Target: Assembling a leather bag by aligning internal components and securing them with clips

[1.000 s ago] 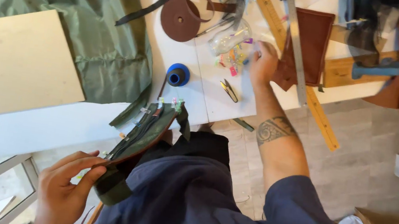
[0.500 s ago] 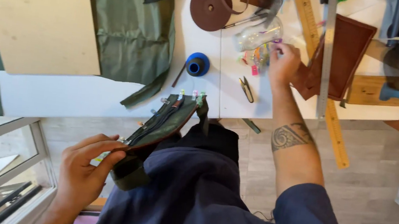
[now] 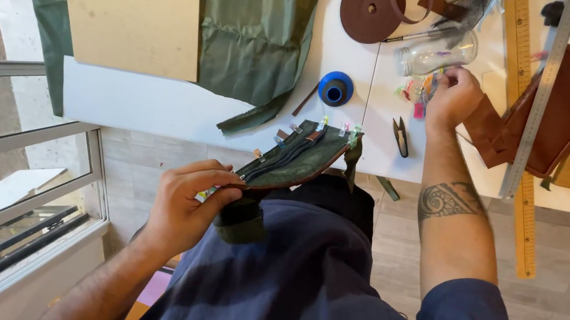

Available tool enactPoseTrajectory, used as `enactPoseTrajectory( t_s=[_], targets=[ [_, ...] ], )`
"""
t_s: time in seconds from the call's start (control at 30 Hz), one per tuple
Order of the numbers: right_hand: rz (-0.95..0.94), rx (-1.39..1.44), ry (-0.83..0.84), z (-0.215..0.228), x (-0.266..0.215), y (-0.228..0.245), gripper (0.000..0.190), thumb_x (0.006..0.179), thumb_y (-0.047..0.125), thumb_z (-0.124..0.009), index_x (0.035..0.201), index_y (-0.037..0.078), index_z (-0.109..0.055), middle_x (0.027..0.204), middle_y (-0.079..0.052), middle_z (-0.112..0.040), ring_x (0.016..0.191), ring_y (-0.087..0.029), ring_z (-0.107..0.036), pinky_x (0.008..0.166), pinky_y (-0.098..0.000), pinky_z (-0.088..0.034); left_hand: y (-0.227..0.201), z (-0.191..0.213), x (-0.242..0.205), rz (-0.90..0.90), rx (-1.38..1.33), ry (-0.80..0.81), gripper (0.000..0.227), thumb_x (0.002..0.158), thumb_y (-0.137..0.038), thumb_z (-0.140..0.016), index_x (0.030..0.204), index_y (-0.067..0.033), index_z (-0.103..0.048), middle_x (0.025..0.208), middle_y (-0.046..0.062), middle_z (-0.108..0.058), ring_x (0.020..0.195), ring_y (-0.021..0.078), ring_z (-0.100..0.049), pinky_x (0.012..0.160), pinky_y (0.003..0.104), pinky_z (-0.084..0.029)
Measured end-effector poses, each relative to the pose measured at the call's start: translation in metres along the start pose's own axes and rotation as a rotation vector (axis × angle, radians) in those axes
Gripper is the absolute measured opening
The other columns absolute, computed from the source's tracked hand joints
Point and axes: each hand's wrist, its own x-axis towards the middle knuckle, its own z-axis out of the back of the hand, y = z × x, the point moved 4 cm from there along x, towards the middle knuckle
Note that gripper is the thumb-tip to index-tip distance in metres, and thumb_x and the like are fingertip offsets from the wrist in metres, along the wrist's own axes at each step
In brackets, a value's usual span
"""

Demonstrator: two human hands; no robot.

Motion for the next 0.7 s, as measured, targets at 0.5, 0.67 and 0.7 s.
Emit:
enactPoseTrajectory(
  t_s=[0.5,0.67,0.7],
  targets=[
    [-0.371,-0.101,-0.035,-0.016,0.006,-0.028,0.014,0.063,0.034,-0.087,0.066,0.032,-0.074,0.053,0.010,-0.069,0.061,-0.020,-0.075,0.057,-0.0311,-0.060,-0.006,0.005,0.011,-0.028,-0.007,0.020,0.004,0.089,-0.010,-0.078,0.088,-0.0053,-0.078,0.072,0.011,-0.069,0.082,0.0376,-0.076,0.091,0.049,-0.059],
    [-0.332,-0.196,0.007,-0.002,0.012,-0.013,0.011,0.065,0.032,-0.082,0.071,0.029,-0.073,0.057,0.007,-0.071,0.062,-0.022,-0.075,0.057,-0.0354,-0.061,-0.002,0.006,0.012,-0.044,-0.047,-0.004,0.003,0.087,-0.009,-0.079,0.087,-0.0057,-0.078,0.071,0.010,-0.069,0.080,0.0361,-0.076,0.092,0.048,-0.059],
    [-0.289,-0.257,0.000,0.007,0.014,0.000,0.013,0.065,0.031,-0.082,0.072,0.027,-0.073,0.058,0.005,-0.070,0.061,-0.025,-0.075,0.057,-0.0386,-0.062,-0.002,0.006,0.013,-0.045,-0.066,-0.002,0.004,0.087,-0.008,-0.079,0.086,-0.0048,-0.078,0.071,0.011,-0.069,0.079,0.0363,-0.076,0.092,0.049,-0.059]
  ],
)
